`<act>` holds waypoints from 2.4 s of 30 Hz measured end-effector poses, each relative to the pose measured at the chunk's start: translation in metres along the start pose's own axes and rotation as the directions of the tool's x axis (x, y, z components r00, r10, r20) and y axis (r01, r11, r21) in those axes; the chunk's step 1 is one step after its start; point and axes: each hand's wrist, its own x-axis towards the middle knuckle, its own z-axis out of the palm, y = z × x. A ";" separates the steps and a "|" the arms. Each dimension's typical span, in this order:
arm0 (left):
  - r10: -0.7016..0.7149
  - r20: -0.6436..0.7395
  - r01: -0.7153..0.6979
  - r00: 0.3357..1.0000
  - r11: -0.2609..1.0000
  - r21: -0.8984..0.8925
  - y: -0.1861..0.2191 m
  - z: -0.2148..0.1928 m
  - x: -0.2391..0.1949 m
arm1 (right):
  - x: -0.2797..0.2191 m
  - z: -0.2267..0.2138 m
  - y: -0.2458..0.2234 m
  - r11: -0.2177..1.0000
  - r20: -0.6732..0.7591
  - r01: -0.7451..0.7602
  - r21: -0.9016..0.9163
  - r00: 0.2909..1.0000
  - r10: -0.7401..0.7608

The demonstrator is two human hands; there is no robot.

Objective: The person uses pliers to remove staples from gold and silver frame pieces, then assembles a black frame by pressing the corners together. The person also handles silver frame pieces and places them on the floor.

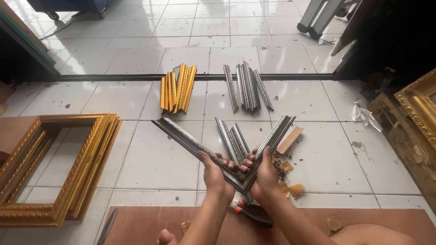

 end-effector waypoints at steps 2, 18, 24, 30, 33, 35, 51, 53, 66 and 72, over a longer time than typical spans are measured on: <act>-0.009 -0.027 0.009 1.000 1.000 -0.006 -0.006 -0.003 0.005 | -0.005 0.006 -0.002 0.998 -0.031 -0.051 0.039 0.998 0.052; -0.015 -0.070 0.032 0.997 0.969 0.243 0.039 -0.019 0.014 | 0.045 -0.061 -0.006 0.916 -0.100 -0.267 -0.299 0.963 0.248; -0.004 -0.154 0.109 0.988 0.729 0.676 0.007 -0.057 0.059 | 0.011 -0.022 -0.029 0.902 -0.078 -0.223 -0.370 0.975 0.209; 0.165 0.013 -0.046 0.986 0.201 0.978 -0.004 -0.089 0.092 | -0.004 0.004 -0.047 0.863 -0.011 -0.224 -0.453 0.969 0.246; 0.401 0.481 -0.396 0.780 -0.279 0.875 0.034 -0.010 -0.018 | 0.004 -0.011 -0.051 0.761 -0.059 -0.257 -0.595 0.959 0.278; 0.228 0.689 -0.520 0.688 -0.506 0.688 0.039 -0.004 -0.019 | 0.008 -0.014 -0.049 0.755 -0.034 -0.295 -0.586 0.940 0.340; -0.110 0.153 -0.165 0.982 -0.110 0.980 0.096 -0.018 -0.063 | -0.048 -0.097 0.026 -0.573 0.182 0.326 -0.752 0.938 0.295; -0.082 0.117 -0.121 0.990 -0.050 0.991 0.096 -0.021 -0.082 | -0.072 -0.046 -0.002 -0.516 0.056 0.171 -0.839 0.972 0.230; 0.000 0.223 -0.215 0.975 -0.279 0.936 0.061 -0.016 -0.054 | -0.048 -0.016 -0.057 0.455 -0.141 -0.183 -0.871 0.982 0.125; 0.145 0.341 -0.299 0.929 -0.249 0.921 0.046 -0.019 -0.031 | -0.038 0.004 -0.051 0.469 -0.220 -0.251 -0.847 0.968 0.121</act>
